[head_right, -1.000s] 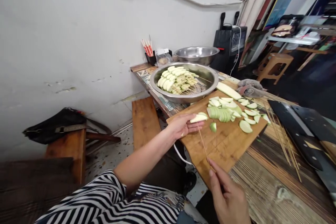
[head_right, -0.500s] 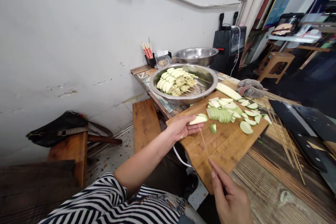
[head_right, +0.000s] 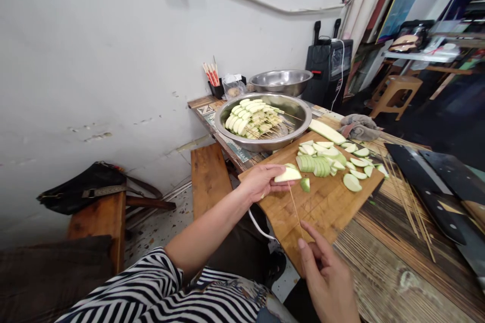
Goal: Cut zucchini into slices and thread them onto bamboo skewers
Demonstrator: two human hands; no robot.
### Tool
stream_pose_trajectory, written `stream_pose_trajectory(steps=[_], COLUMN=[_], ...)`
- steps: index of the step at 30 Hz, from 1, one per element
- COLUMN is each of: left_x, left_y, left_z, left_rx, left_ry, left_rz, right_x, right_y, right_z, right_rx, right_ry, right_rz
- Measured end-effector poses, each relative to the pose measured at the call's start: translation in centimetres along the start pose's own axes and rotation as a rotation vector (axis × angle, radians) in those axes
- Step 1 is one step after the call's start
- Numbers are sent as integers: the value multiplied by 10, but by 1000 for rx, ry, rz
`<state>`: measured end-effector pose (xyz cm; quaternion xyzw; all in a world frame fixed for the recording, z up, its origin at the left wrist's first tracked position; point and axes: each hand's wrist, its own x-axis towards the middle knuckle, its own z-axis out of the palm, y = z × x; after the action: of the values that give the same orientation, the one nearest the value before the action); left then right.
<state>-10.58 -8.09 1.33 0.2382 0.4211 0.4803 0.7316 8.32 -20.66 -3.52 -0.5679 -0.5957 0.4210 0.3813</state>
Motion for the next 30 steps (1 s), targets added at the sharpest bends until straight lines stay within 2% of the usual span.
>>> stream_pose_trajectory(steps=[6,11,15,24,30], left_x=[1,3,4,5,4], left_y=[0,-1,-4,-4,-3], left_z=[16,36,46,53,53], left_rx=[16,-106,-125,-96,-81], left_ry=[8,38,14,36,29], left_rz=[10,20,33,18,16], right_x=[10,9,9,8,10], right_y=[-11,-15,-15,-11,-17], right_z=[10,16,19,17,17], right_rx=[183,290,358,492,633], right_ry=[54,152,159,103,68], right_rz=[101,102,92,153,193])
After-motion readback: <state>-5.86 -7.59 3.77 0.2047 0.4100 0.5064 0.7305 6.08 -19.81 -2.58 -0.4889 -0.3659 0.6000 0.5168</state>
